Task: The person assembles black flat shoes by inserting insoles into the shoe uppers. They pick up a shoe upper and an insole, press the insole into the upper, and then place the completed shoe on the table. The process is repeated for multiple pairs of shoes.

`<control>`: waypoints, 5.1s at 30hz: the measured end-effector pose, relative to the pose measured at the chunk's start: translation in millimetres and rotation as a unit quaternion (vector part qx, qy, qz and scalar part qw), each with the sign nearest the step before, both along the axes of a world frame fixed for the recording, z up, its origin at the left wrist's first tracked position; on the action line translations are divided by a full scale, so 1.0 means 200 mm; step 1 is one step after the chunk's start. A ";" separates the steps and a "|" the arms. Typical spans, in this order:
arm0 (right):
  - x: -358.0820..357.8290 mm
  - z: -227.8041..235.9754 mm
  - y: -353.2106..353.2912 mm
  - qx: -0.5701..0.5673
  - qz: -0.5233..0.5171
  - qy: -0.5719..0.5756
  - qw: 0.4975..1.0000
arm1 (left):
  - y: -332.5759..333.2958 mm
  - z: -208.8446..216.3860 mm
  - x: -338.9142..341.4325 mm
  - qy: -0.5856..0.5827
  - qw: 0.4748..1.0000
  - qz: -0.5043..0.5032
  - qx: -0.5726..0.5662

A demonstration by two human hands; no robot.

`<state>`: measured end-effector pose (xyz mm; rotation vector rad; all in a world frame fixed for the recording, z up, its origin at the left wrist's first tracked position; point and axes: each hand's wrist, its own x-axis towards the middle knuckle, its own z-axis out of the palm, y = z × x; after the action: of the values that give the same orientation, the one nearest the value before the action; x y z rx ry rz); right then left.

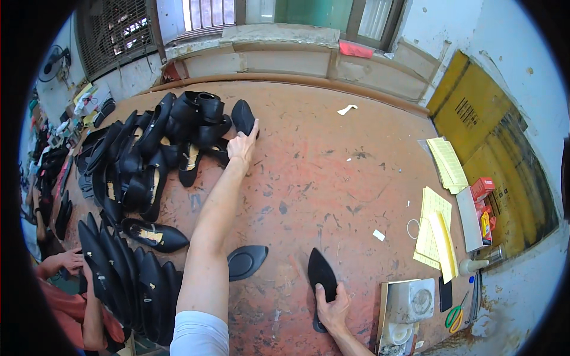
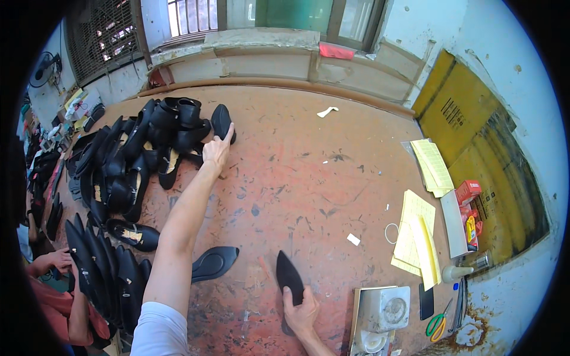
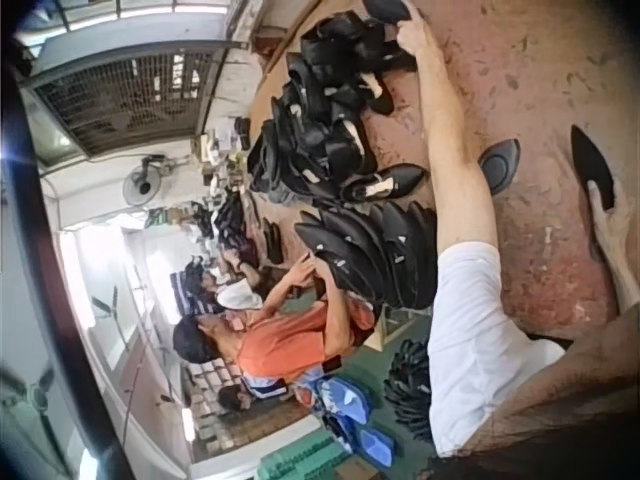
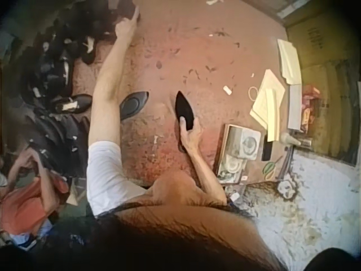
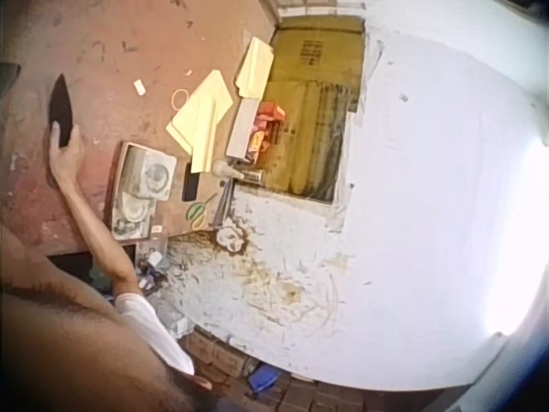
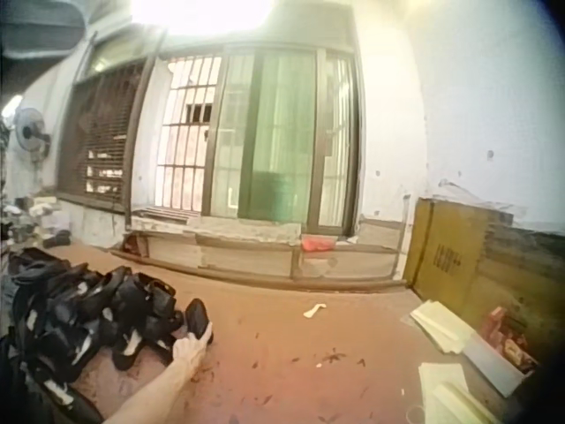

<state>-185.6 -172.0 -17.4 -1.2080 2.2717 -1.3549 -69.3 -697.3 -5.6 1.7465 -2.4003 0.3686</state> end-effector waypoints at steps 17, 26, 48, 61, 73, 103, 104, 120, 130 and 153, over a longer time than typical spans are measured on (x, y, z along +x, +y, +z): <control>0.06 0.08 0.00 -0.009 0.008 -0.122 0.992 | 0.25 0.46 0.48 0.482 0.849 0.129 -0.174; -0.13 -0.14 0.09 -0.213 0.121 -0.294 0.924 | 1.63 0.69 0.42 0.737 0.657 -0.132 -0.081; 0.08 0.70 1.20 0.003 0.251 -0.334 0.908 | 3.37 0.22 1.06 0.509 0.819 -0.130 0.231; 0.24 0.55 0.90 0.126 0.485 0.168 0.849 | 3.52 0.24 0.96 0.388 0.891 -0.102 0.212; 0.34 0.40 0.85 0.106 0.471 0.122 0.867 | 3.50 0.30 0.93 0.375 0.885 -0.100 0.258; 0.24 0.45 0.77 0.255 0.295 0.172 0.905 | 3.39 0.37 0.87 0.180 0.841 -0.364 0.356; 0.23 0.46 0.77 0.256 0.302 0.167 0.903 | 3.46 0.30 0.84 0.159 0.825 -0.410 0.355; 0.48 0.46 1.05 0.353 0.273 0.144 0.883 | 3.58 0.01 0.51 0.241 0.829 -0.307 0.401; 0.40 0.35 0.75 0.406 0.227 0.146 0.873 | 3.64 -0.06 0.49 0.247 0.831 -0.296 0.400; 0.90 0.24 -0.67 0.176 0.451 0.314 0.817 | 2.72 0.48 1.68 0.141 0.984 -0.034 -0.099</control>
<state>-4.6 -305.4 30.7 -2.3544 1.6396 -0.1714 265.9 -154.2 91.3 1.5142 -2.1372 0.3152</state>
